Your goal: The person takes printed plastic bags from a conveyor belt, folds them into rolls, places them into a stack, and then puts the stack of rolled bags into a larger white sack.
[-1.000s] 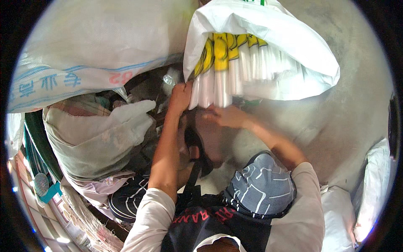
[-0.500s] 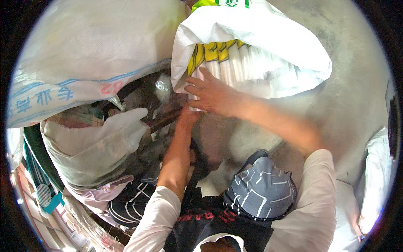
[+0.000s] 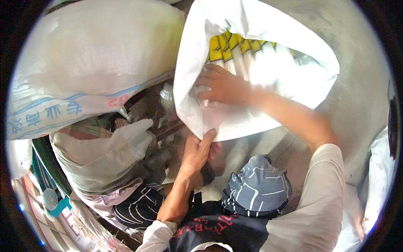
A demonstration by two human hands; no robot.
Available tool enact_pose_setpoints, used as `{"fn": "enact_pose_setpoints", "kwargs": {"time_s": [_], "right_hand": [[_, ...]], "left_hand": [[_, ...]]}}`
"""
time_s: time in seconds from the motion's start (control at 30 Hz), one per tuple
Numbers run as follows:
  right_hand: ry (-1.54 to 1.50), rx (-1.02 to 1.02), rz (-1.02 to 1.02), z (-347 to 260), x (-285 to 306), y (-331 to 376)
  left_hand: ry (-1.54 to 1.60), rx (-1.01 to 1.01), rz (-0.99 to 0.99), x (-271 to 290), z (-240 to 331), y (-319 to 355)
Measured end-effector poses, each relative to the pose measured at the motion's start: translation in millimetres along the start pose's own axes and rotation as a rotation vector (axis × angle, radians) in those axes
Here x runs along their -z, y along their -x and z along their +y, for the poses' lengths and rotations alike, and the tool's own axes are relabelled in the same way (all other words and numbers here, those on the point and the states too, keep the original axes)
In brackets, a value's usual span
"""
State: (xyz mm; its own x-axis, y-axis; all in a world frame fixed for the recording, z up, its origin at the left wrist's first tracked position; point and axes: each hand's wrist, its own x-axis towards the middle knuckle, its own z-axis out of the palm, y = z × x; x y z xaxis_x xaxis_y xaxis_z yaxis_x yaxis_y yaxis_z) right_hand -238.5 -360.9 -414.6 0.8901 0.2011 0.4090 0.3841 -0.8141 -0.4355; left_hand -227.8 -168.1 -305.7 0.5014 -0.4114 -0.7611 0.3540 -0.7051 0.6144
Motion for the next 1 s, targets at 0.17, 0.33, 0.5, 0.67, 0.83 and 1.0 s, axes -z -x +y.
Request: {"fn": "enact_pose_setpoints", "kwargs": {"time_s": [0.17,0.33,0.5,0.67,0.83,1.0], "right_hand": [[0.105,-0.095,0.073,20.4,-36.4,6.9],[-0.056,-0.276,-0.343,21.6,-16.7,-22.5],[-0.154,-0.801,0.844,-25.6,74.5,77.1],[-0.281,-1.493,0.86,-19.0,20.3,142.5],[-0.786,-1.282,0.928,-39.7,25.3,125.4],[-0.993,-1.056,0.834,-111.0,111.4,49.1]], "left_hand": [[-0.11,-0.127,-0.126,-27.4,45.2,34.9],[-0.307,-0.41,-0.323,-6.7,89.8,47.6],[-0.776,-0.991,-0.147,-32.2,142.3,1.8],[-1.737,-1.281,-0.199,-103.0,125.3,-149.0],[-1.883,-1.059,-0.489,-109.4,146.4,-173.5],[-2.061,-0.799,-0.758,-71.7,116.5,-182.6]]}}
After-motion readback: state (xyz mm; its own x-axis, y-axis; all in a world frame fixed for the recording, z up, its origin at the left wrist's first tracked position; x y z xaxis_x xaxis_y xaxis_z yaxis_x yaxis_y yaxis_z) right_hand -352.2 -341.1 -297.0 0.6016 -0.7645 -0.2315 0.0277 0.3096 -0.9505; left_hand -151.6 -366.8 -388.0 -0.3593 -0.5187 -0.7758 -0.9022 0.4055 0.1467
